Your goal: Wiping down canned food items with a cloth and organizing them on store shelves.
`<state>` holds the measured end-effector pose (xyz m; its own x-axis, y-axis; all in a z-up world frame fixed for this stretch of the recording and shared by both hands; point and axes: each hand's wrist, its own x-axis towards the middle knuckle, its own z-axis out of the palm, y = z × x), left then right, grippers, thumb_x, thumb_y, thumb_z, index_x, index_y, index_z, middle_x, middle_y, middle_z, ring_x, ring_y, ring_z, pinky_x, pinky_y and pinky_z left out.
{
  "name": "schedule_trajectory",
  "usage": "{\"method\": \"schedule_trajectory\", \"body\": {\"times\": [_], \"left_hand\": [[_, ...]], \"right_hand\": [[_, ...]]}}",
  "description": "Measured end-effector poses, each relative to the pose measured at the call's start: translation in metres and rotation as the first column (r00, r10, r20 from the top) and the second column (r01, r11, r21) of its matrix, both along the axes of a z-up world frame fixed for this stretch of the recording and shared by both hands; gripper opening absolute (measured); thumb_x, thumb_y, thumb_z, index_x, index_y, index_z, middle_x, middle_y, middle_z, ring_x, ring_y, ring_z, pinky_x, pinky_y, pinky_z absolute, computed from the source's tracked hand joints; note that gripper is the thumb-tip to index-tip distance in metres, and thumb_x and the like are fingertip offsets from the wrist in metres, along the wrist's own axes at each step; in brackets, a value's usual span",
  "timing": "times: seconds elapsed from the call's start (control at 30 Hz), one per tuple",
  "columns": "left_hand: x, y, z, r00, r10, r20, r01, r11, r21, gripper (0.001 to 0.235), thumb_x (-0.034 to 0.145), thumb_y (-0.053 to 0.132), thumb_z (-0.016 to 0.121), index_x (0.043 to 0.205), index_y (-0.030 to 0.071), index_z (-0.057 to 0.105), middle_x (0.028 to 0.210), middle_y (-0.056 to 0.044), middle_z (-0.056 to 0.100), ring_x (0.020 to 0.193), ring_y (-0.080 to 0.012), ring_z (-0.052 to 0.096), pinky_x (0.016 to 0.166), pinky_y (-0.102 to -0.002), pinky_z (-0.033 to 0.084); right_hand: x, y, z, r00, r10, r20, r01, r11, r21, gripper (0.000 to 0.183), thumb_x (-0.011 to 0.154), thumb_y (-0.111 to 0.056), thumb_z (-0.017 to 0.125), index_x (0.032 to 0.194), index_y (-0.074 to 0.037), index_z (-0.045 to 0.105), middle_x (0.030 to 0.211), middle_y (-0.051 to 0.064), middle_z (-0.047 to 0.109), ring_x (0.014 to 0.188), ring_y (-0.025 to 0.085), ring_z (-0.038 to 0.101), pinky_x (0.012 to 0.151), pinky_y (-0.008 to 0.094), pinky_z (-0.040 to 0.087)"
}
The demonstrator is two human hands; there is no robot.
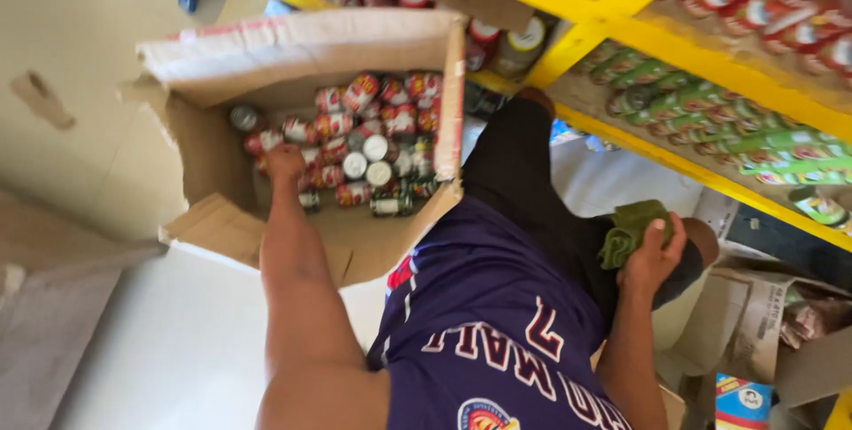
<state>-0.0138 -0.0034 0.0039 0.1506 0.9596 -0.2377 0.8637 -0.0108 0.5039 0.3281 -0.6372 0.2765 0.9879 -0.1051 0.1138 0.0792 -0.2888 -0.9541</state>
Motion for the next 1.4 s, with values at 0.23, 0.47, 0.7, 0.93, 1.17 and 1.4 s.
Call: {"method": "schedule_trajectory", "body": {"times": [0.23,0.47,0.7,0.93,1.17,1.4], "left_hand": [[-0.061,-0.034,-0.012,0.990,-0.046,-0.130,0.020,0.981,-0.194,0.028,0.086,0.015,0.057,0.107,0.009,0.074,0.113,-0.018,0.073,0.098,-0.0390,0.070,0.086,-0.049,0.057],[-0.068,-0.035,-0.042,0.981,0.178,-0.072,-0.189,0.962,-0.199,0.058,0.085,0.015,0.069,0.132,-0.004,0.042,0.116,-0.025,0.067,0.100,-0.0375,0.068,0.083,-0.043,0.058],[-0.045,-0.062,0.055,0.965,0.252,-0.077,-0.263,0.939,-0.223,0.032,0.074,0.014,0.074,0.105,0.011,0.076,0.102,-0.009,0.076,0.086,-0.0266,0.072,0.078,-0.041,0.060],[-0.011,-0.062,0.108,0.933,0.064,-0.355,-0.114,0.986,-0.122,0.052,0.084,0.039,0.065,0.127,0.010,0.068,0.128,-0.021,0.063,0.113,-0.0405,0.061,0.091,-0.051,0.051],[0.077,-0.060,-0.029,0.885,-0.437,-0.161,0.400,0.890,-0.220,0.063,0.095,0.033,0.066,0.155,0.029,0.046,0.164,-0.008,0.032,0.151,-0.0377,0.030,0.103,-0.078,0.041],[0.073,-0.092,0.094,0.877,-0.433,-0.207,0.405,0.900,-0.164,0.053,0.099,0.036,0.062,0.149,0.023,0.055,0.159,-0.020,0.041,0.139,-0.0512,0.046,0.106,-0.071,0.044]], "right_hand": [[0.002,-0.010,0.011,0.974,0.227,-0.008,-0.227,0.974,-0.023,0.043,0.114,-0.024,0.049,0.146,0.004,0.042,0.137,0.021,0.054,0.114,0.025,0.055,0.100,0.034,0.047],[0.004,-0.004,0.018,0.969,0.247,-0.030,-0.248,0.967,-0.058,0.047,0.114,-0.030,0.049,0.146,0.004,0.041,0.137,0.021,0.054,0.116,0.025,0.055,0.102,0.035,0.046],[0.007,-0.007,0.011,0.974,0.215,-0.071,-0.217,0.976,-0.025,0.042,0.113,-0.025,0.049,0.146,0.000,0.043,0.135,0.017,0.055,0.114,0.022,0.056,0.100,0.032,0.047],[0.007,-0.005,0.012,0.970,0.235,-0.058,-0.236,0.972,-0.005,0.044,0.113,-0.028,0.049,0.146,0.001,0.042,0.134,0.017,0.055,0.111,0.022,0.056,0.098,0.032,0.048],[0.003,0.005,0.006,0.997,0.068,-0.031,-0.070,0.995,-0.070,0.041,0.115,-0.033,0.066,0.144,-0.006,0.055,0.138,0.029,0.045,0.127,0.038,0.050,0.109,0.051,0.044],[-0.003,0.018,0.011,1.000,-0.023,-0.018,0.022,1.000,-0.018,0.038,0.111,-0.021,0.064,0.143,-0.002,0.056,0.131,0.033,0.051,0.118,0.038,0.054,0.101,0.048,0.050]]}}
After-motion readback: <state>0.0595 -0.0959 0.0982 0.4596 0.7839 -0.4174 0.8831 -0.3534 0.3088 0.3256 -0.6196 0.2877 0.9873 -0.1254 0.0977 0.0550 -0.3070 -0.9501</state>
